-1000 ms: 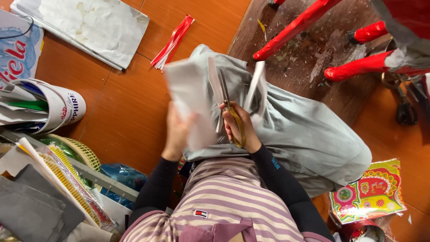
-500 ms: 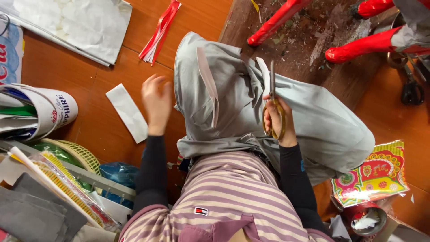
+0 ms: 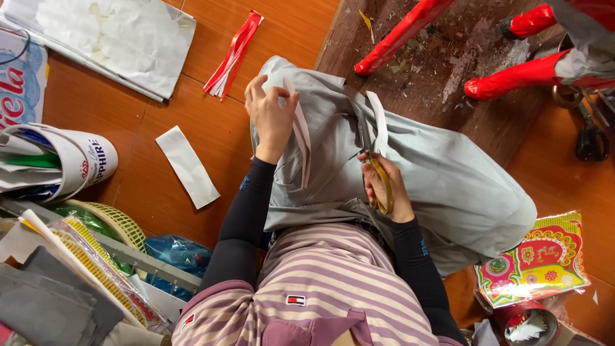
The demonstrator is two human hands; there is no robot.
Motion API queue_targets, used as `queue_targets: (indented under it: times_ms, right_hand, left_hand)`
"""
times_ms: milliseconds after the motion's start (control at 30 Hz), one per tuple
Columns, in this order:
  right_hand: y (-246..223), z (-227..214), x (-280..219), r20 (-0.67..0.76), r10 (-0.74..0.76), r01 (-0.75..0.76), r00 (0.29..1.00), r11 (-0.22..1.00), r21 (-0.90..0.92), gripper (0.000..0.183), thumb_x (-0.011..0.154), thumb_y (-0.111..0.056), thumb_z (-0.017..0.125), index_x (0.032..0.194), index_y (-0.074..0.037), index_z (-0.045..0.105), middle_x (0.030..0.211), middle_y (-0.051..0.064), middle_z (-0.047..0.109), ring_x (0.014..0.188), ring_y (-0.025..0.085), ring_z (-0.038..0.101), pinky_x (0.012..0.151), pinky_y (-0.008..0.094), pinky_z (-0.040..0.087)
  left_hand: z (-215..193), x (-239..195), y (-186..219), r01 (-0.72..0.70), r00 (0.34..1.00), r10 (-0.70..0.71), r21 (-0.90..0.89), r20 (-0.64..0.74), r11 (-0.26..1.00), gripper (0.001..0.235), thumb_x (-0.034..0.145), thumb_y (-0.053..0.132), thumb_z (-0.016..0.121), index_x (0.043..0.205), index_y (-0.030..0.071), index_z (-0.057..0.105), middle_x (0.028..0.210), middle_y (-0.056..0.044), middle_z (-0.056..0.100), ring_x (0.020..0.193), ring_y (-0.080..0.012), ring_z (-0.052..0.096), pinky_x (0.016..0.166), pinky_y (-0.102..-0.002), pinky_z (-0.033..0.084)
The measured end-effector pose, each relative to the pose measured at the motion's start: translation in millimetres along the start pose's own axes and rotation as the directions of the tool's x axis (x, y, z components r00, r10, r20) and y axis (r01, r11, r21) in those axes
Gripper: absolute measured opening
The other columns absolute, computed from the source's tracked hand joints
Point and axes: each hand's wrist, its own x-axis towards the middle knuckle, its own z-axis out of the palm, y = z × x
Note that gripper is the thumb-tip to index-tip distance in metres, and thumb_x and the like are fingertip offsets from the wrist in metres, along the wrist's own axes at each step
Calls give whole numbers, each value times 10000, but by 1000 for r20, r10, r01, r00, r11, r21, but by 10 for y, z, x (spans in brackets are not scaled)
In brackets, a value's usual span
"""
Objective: Cutting long strips of red and white paper into smaller pieces using scissors.
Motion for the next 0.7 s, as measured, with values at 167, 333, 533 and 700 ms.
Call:
queue_targets:
  times_ms: [167,333,533,700]
  right_hand:
    - [116,77,-59,155,-82,80,985,997,17,558,968,-498,643,1282,-42,575,748,-23,554,506,52,481,442,218,396]
    - [-130,211,-286,395,-294,227,870,951,209,870,943,-745,546,1396,-7,452,893,50,627,623,81,507,581,214,419]
    - [-349,279,-434,496,-247,235,832,968,88,1009,853,-859,523,1369,4,442,991,95,631,698,105,524,654,235,445]
    - [-340,279,-463,471,-242,186,848,969,163,1010,859,-852,517,1374,14,446,985,106,645,718,127,561,658,255,463]
  left_hand:
    - [-130,54,-53,-18,992,61,-363,108,932,163,856,186,827,861,55,729,1311,-166,643,1250,-311,571,1070,-421,424]
    - [-551,19,152,555,786,144,-788,602,265,149,940,125,759,885,13,678,1286,-97,702,1027,-118,635,950,-279,502]
    - [-673,-45,251,621,709,267,-757,653,202,64,949,39,732,926,12,679,1206,-95,704,1016,-112,634,949,-257,499]
    - [-661,-99,266,656,575,434,-708,693,261,117,971,56,725,975,20,614,1247,-71,707,1040,-111,635,935,-258,516]
